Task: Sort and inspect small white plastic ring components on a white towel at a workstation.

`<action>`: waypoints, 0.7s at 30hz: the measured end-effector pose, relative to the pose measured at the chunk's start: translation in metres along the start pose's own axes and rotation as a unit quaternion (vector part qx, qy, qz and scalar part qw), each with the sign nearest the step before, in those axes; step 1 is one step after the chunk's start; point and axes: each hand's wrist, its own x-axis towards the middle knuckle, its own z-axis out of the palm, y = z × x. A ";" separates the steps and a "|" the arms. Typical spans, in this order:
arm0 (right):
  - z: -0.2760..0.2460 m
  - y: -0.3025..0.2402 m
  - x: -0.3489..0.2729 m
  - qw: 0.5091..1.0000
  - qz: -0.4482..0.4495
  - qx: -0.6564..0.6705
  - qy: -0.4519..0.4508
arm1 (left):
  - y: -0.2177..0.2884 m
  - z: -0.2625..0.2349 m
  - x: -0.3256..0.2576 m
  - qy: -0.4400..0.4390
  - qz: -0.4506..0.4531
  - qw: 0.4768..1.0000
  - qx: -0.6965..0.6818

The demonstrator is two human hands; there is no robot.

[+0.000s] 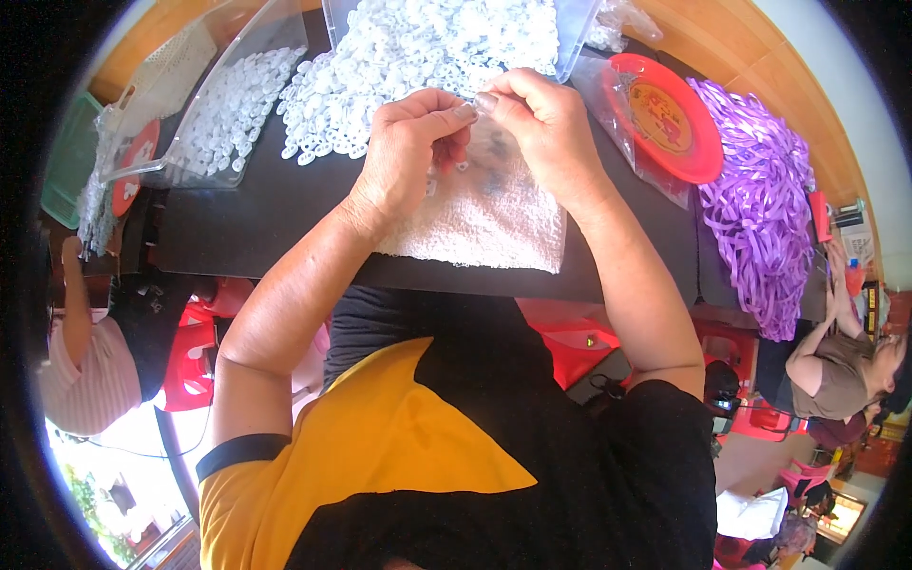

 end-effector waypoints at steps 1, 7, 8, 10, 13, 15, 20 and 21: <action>0.000 0.000 -0.001 0.999 0.033 0.033 0.007 | 0.000 0.000 0.000 0.001 -0.003 1.000 -0.002; -0.005 -0.006 -0.001 0.988 0.064 0.130 0.051 | 0.003 0.001 -0.002 0.001 -0.001 1.000 -0.012; -0.005 -0.008 -0.001 0.988 0.064 0.129 0.052 | 0.004 0.001 -0.003 0.004 -0.007 1.000 -0.005; -0.005 -0.012 -0.002 0.986 0.096 0.127 0.059 | 0.001 0.001 -0.002 0.005 0.000 1.000 -0.006; -0.006 -0.012 -0.002 0.982 0.110 0.143 0.052 | 0.003 0.003 -0.003 0.003 0.013 1.000 0.000; -0.006 -0.015 -0.002 0.981 0.113 0.151 0.050 | 0.004 0.004 -0.005 0.002 0.020 1.000 0.007; -0.005 -0.017 -0.003 0.981 0.110 0.155 0.041 | 0.000 0.003 -0.004 0.004 0.048 0.998 0.032; -0.005 -0.017 -0.003 0.981 0.108 0.157 0.039 | 0.000 0.004 -0.004 0.004 0.048 0.998 0.032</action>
